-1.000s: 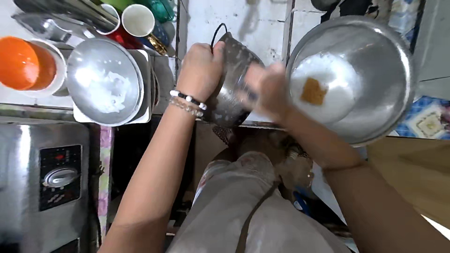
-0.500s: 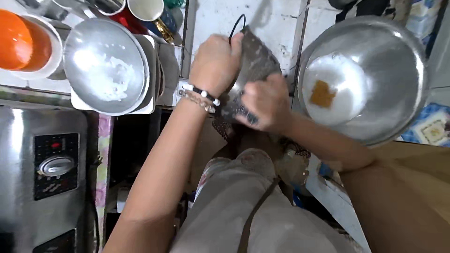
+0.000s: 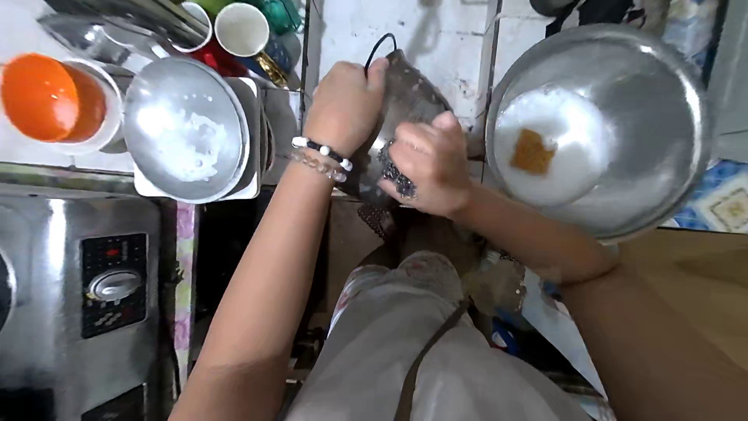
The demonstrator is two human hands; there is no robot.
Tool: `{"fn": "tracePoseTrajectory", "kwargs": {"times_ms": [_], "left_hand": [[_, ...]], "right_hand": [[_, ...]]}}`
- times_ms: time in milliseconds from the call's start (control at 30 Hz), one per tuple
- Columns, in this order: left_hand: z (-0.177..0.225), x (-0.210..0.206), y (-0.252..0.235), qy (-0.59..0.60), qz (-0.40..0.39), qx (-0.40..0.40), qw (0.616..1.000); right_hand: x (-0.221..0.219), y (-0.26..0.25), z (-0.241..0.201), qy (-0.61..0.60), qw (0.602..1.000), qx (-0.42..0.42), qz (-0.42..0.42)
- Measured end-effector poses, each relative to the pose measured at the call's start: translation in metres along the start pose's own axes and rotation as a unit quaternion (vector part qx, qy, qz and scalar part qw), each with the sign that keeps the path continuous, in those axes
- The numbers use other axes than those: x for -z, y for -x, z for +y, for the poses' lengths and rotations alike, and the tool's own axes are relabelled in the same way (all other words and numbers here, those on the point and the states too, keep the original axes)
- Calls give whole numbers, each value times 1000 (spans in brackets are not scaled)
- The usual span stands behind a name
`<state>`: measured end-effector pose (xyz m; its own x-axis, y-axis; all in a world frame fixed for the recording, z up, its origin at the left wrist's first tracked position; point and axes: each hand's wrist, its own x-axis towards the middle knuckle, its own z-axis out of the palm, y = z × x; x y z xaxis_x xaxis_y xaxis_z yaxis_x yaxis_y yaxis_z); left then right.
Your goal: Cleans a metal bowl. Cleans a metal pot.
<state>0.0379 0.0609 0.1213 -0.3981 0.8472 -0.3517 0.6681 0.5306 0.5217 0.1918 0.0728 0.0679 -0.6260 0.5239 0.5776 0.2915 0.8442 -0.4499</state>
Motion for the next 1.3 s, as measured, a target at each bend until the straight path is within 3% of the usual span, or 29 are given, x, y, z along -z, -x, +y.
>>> {"fn": "tracePoseTrajectory", "kwargs": {"times_ms": [33,133,267,367,433,533,567,667,700,800,833,933,967,1067,1100,1200,1233,1300], "left_hand": [[-1,-2,2,-1,-1,4,1000],[5,-5,4,0,3,13,1000],[-2,-2,-2,-5,0,-1,1000],[5,-2,-3,-14,2,9,1000],[6,-3,-1,-13,2,11,1000],[3,-2,-2,-23,5,10,1000],[4,-3,-2,-24,10,13,1000],[8,-5,1,-34,22,12,999],[5,-4,3,-40,26,6,999],[-2,-6,1,-29,49,12,998],[0,-6,1,-24,55,18,998],[4,-10,3,-16,68,32,997],[4,-10,6,-25,68,29,997],[4,-9,3,-52,76,18,996],[5,-10,3,-56,78,21,995],[14,-13,7,-61,81,34,994],[17,-14,8,-61,82,31,994],[16,-13,4,-35,77,1,996]], "right_hand": [[-1,4,3,-16,1000,4,2],[4,-3,33,10,994,-105,38],[-4,13,-3,-1,999,-21,34],[0,-1,28,-15,987,-154,51],[0,-1,20,-3,977,-203,72],[-15,15,-15,0,992,-83,95],[-13,12,-7,-12,992,-91,86],[4,-5,32,-13,972,-229,43],[6,0,23,-16,972,-229,42],[-7,24,-15,-30,993,-92,64],[-6,21,-11,-36,994,-90,56],[12,-2,29,-37,974,-224,0],[12,-1,28,-37,972,-231,10],[-5,15,-6,-27,991,-92,98],[-5,14,-5,-37,993,-81,82],[18,-20,31,-44,973,-221,-53],[20,-26,32,-41,969,-235,-62],[11,-21,7,-54,985,-161,-10]]}}
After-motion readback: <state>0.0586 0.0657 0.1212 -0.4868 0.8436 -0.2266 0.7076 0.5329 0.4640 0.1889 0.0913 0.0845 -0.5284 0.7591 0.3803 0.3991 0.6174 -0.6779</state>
